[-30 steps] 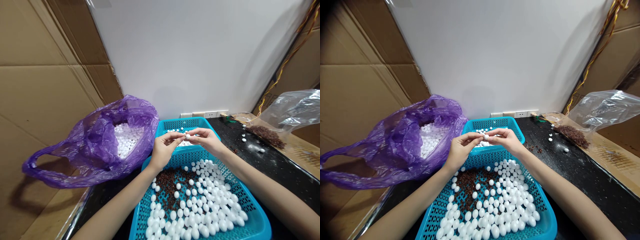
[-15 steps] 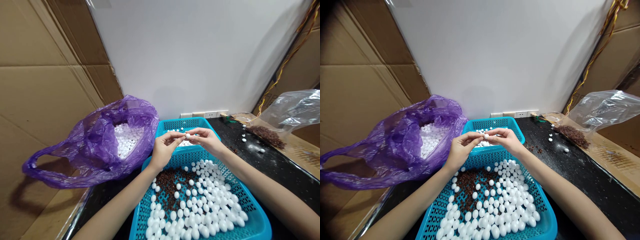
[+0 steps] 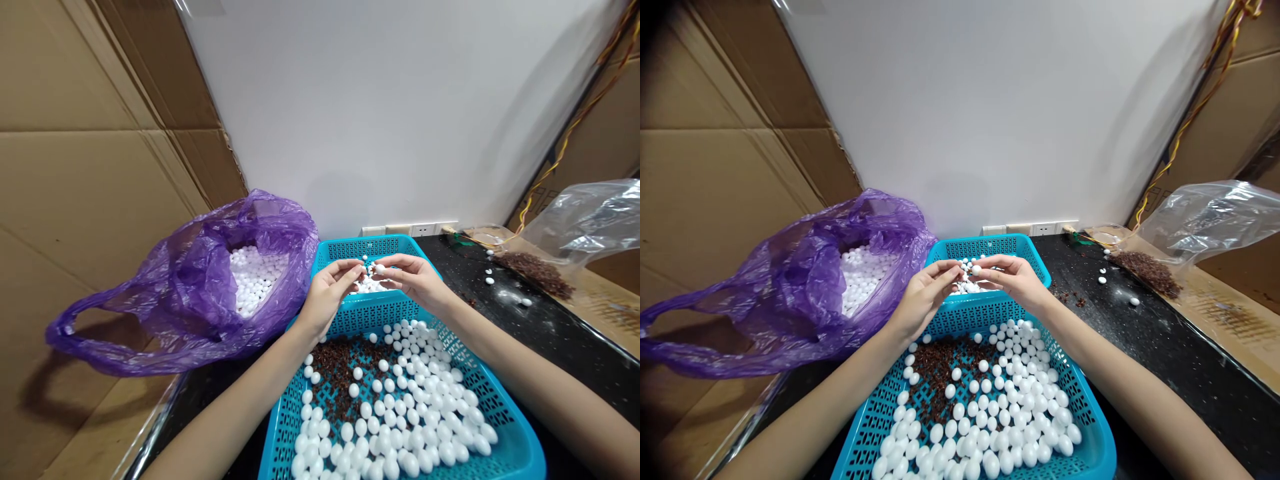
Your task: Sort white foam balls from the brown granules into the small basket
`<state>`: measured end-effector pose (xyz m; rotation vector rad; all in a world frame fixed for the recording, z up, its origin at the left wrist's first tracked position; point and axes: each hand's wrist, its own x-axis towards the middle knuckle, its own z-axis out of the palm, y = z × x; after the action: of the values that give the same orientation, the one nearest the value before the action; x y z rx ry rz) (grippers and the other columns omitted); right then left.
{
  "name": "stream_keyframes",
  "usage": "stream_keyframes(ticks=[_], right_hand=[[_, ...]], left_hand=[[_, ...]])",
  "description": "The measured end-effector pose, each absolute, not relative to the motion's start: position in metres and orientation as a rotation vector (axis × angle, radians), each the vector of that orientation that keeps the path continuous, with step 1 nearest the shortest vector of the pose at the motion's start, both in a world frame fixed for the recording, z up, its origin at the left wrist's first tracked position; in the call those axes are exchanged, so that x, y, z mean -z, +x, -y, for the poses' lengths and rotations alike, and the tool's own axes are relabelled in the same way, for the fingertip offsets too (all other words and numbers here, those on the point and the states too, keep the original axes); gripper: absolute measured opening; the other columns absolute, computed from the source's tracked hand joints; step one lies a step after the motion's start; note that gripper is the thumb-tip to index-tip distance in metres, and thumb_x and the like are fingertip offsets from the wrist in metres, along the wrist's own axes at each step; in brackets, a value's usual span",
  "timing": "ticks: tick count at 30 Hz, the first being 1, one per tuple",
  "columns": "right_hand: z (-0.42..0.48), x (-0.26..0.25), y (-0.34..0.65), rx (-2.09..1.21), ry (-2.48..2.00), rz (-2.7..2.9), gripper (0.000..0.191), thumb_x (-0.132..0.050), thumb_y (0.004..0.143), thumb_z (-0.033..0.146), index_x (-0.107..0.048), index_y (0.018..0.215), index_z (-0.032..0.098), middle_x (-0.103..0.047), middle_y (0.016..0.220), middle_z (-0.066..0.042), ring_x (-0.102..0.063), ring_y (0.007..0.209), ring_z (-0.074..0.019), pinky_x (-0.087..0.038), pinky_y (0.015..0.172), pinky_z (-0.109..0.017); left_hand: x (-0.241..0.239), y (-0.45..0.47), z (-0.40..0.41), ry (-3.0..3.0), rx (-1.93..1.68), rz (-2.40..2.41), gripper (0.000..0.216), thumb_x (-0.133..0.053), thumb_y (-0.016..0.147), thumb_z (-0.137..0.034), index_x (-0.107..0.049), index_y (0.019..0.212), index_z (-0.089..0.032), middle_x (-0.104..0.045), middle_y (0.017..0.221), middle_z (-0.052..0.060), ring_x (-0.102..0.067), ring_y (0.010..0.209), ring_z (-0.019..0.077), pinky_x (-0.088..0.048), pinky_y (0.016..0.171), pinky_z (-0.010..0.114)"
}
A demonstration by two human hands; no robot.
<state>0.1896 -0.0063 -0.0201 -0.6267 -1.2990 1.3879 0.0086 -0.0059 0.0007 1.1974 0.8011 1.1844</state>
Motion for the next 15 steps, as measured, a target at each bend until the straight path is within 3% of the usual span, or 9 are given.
stream_keyframes(ticks=[5, 11, 15], right_hand=[[0.0063, 0.0195, 0.191, -1.425, -0.58, 1.265, 0.011, -0.075, 0.074, 0.028, -0.073, 0.085, 0.029, -0.07, 0.09, 0.0, -0.066, 0.083, -0.0178, -0.053, 0.073, -0.027], [0.0055, 0.021, 0.192, -1.445, -0.546, 1.248, 0.01, -0.074, 0.076, 0.024, -0.073, 0.086, 0.027, -0.07, 0.089, 0.001, -0.066, 0.083, -0.0156, -0.052, 0.072, -0.023], [0.0051, 0.0202, 0.1909, -1.457, -0.536, 1.254, 0.01, -0.074, 0.076, 0.023, -0.074, 0.085, 0.027, -0.07, 0.091, 0.001, -0.066, 0.082, -0.0153, -0.052, 0.071, -0.023]], left_hand=[[-0.0049, 0.0071, 0.0025, 0.744, -0.941, -0.762, 0.008, -0.061, 0.081, -0.014, -0.069, 0.08, -0.012, -0.065, 0.075, 0.005, -0.06, 0.065, 0.0062, -0.048, 0.051, 0.009], [-0.0098, 0.006, 0.003, 0.518, -0.751, -0.693, 0.018, -0.045, 0.089, -0.008, -0.063, 0.089, -0.004, -0.062, 0.078, 0.009, -0.059, 0.061, 0.0071, -0.048, 0.047, 0.011], [-0.0103, 0.0055, 0.0024, 0.504, -0.711, -0.669, 0.02, -0.041, 0.091, -0.01, -0.059, 0.083, -0.005, -0.053, 0.064, 0.003, -0.051, 0.051, 0.0046, -0.04, 0.04, 0.01]])
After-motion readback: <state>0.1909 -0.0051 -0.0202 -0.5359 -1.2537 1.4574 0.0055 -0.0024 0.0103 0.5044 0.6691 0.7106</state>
